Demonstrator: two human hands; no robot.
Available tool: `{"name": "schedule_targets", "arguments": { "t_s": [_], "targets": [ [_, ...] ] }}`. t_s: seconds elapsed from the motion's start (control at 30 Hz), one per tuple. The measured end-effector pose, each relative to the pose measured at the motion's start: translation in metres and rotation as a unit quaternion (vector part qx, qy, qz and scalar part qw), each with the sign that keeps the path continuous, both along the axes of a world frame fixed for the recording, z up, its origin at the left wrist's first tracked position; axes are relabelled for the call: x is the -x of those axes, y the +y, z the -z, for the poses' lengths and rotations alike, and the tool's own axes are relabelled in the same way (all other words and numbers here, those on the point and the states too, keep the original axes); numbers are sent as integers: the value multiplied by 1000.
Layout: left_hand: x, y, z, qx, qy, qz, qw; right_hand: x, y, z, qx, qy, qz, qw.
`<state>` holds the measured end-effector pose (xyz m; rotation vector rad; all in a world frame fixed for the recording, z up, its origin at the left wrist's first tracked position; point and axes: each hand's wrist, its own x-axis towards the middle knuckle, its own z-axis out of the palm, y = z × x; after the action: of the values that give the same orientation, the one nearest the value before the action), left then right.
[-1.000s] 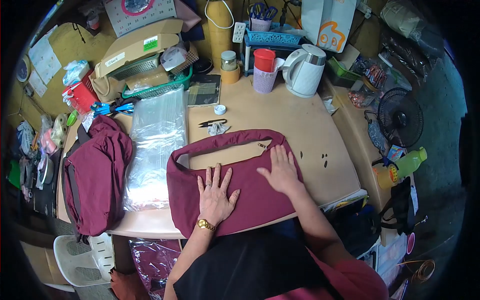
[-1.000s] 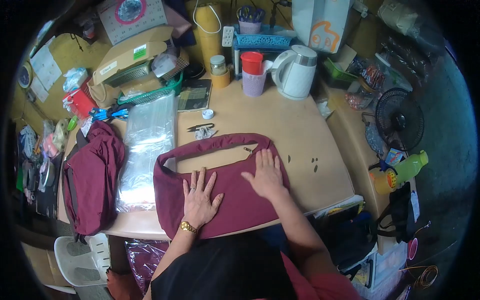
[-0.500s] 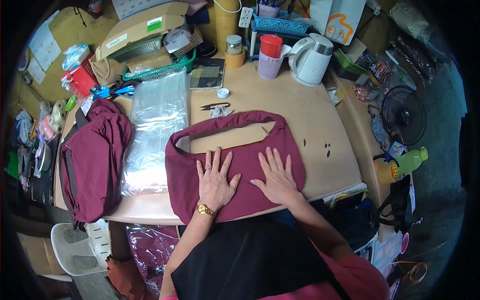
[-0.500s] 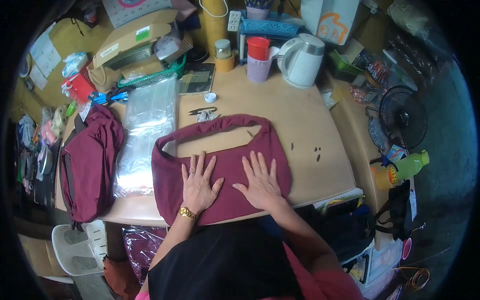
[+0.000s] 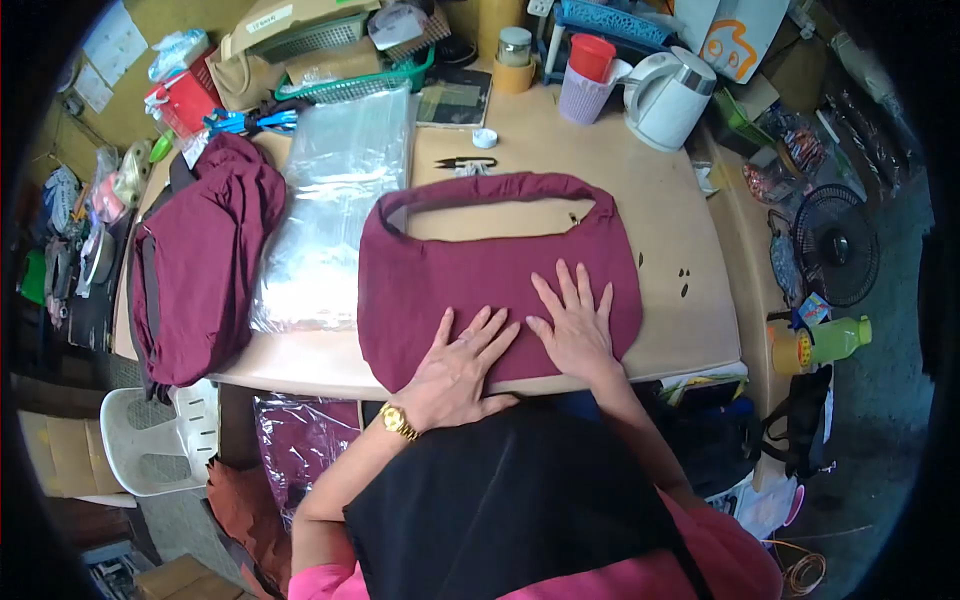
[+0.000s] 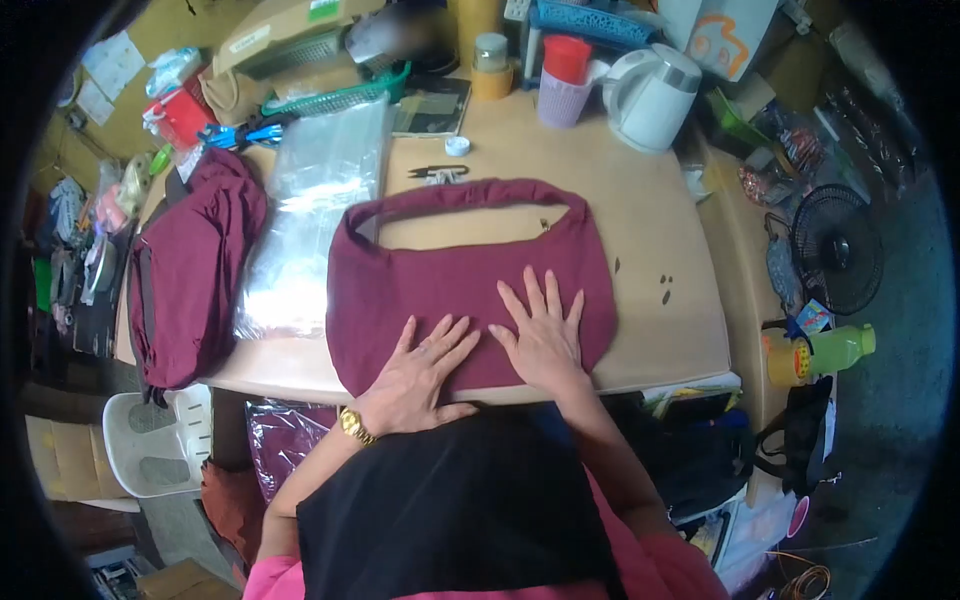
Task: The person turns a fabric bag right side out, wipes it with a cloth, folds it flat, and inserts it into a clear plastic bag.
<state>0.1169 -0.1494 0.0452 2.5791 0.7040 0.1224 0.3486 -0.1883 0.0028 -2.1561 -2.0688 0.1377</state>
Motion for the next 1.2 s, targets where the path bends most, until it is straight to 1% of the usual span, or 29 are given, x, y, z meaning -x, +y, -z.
{"name": "schedule_targets", "arguments": {
  "t_s": [0.07, 0.13, 0.2, 0.23, 0.27, 0.3, 0.37, 0.4, 0.47, 0.5, 0.57, 0.6, 0.67, 0.7, 0.73, 0.8, 0.87, 0.93, 0.97, 1.0, 1.07, 1.1, 1.13, 1.2],
  "targets": [
    [18, -6, 14, -72, 66, 4, 995, -3, 3, 6, 6, 6, 5, 1000],
    [36, -6, 12, -72, 45, -9, 996, -2, 4, 1, 14, 6, 4, 1000],
    [55, -3, 19, -151, 61, -31, 986, -2, 1, -4, 25, 7, 1, 1000],
    [62, 0, 18, -163, 69, -47, 983, -4, 1, -8, 43, 9, -11, 999],
    [74, 6, 21, -147, 67, -66, 985, -5, 1, -10, 59, 10, -24, 998],
    [82, 11, 19, -141, 53, -83, 985, -7, 0, -11, 61, 11, -24, 998],
    [89, 14, 18, -117, 27, -107, 987, -11, -2, -13, 75, 18, -63, 995],
    [91, 14, 25, -116, 27, -108, 987, -13, -3, -13, 76, 18, -64, 995],
    [95, 12, 46, -118, -8, -110, 987, -18, -5, -13, 82, 30, -101, 991],
    [97, 11, 48, -119, -8, -110, 987, -19, -5, -14, 82, 30, -101, 991],
    [101, 9, 51, -177, -8, -110, 978, -22, -7, -16, 78, 39, -123, 989],
    [108, 9, 57, -177, -9, -113, 978, -23, -7, -17, 78, 38, -126, 988],
    [129, 13, 66, -219, -121, -165, 954, -22, -6, -19, 86, 51, -128, 987],
    [129, 12, 49, -228, -150, -173, 946, -22, -5, -20, 85, 52, -133, 986],
    [135, 11, 52, -229, -147, -178, 946, -23, -4, -20, 90, 52, -135, 985],
    [148, 6, 62, -186, -139, -188, 954, -23, -6, -21, 98, 55, -142, 983],
    [150, 10, 69, -213, -139, -186, 949, -22, -5, -22, 106, 49, -136, 984],
    [141, 13, 61, -165, -188, -241, 938, -22, -6, -22, 103, 44, -140, 984],
    [138, 11, 56, -55, -214, -275, 936, -22, -5, -23, 105, 41, -140, 984],
    [137, 12, 52, -56, -214, -281, 934, -22, -5, -23, 107, 39, -140, 984],
    [137, 12, 45, 3, -236, -261, 936, -25, -5, -21, 103, 36, -150, 983],
    [135, 10, 39, 76, -246, -276, 926, -26, -5, -20, 99, 35, -154, 983],
    [133, 7, 36, 72, -246, -282, 925, -26, -4, -20, 97, 36, -161, 982],
    [124, 3, 32, 51, -305, -209, 928, -24, -3, -22, 113, 29, -150, 982]
  ]
}}
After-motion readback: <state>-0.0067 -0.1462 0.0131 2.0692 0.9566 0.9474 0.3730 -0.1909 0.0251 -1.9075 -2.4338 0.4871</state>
